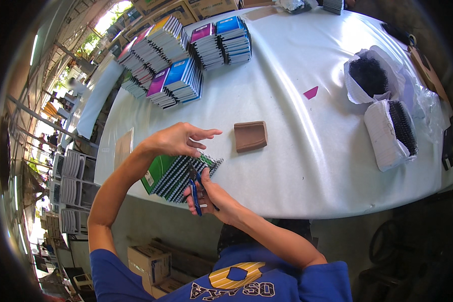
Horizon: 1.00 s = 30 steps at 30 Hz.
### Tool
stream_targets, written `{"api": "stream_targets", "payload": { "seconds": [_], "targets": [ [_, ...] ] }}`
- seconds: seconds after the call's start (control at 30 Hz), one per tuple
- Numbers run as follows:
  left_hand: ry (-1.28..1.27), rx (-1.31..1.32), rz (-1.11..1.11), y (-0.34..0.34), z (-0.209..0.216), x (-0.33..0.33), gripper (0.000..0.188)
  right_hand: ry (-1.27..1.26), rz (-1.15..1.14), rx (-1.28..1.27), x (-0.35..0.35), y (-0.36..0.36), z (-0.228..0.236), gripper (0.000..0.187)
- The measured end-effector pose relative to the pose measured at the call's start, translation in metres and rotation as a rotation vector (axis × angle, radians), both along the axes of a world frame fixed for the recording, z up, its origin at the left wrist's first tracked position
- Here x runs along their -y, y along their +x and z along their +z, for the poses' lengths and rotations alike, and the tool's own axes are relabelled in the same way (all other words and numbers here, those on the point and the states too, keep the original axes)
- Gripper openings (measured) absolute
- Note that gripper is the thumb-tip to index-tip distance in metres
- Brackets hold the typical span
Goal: The person unpackages a bundle of plastic spiral spines and then uses a pair of snips to trim the ends of the spines on a stack of notebooks.
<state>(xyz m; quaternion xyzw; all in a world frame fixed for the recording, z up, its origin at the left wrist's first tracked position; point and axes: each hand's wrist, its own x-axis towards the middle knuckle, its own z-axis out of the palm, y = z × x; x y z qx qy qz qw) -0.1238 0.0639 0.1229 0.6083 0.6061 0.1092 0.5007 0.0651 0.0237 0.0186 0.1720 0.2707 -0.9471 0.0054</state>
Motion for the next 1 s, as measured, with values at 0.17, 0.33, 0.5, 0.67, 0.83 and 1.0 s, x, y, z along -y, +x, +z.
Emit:
{"api": "stream_targets", "payload": {
  "seconds": [0.17, 0.33, 0.5, 0.67, 0.83, 1.0],
  "targets": [
    [0.012, -0.054, -0.022, 0.007, 0.005, -0.005, 0.067, -0.013, -0.014, -0.089, -0.007, 0.006, -0.010, 0.082],
    [0.019, -0.033, -0.018, 0.001, 0.000, -0.005, 0.068, 0.003, 0.029, -0.126, -0.009, 0.006, -0.006, 0.082],
    [0.019, -0.066, -0.022, 0.002, 0.000, -0.005, 0.069, -0.049, 0.014, -0.059, -0.011, 0.001, -0.006, 0.076],
    [-0.024, -0.381, -0.144, 0.019, 0.009, -0.009, 0.078, -0.136, 0.068, -0.114, -0.015, -0.002, -0.013, 0.075],
    [0.015, -0.359, -0.185, 0.010, 0.000, -0.008, 0.080, 0.011, -0.052, 0.040, -0.004, 0.003, -0.003, 0.079],
    [-0.011, -0.348, -0.175, 0.013, 0.000, -0.011, 0.080, 0.005, 0.010, -0.109, -0.017, 0.001, -0.017, 0.082]
  ]
}}
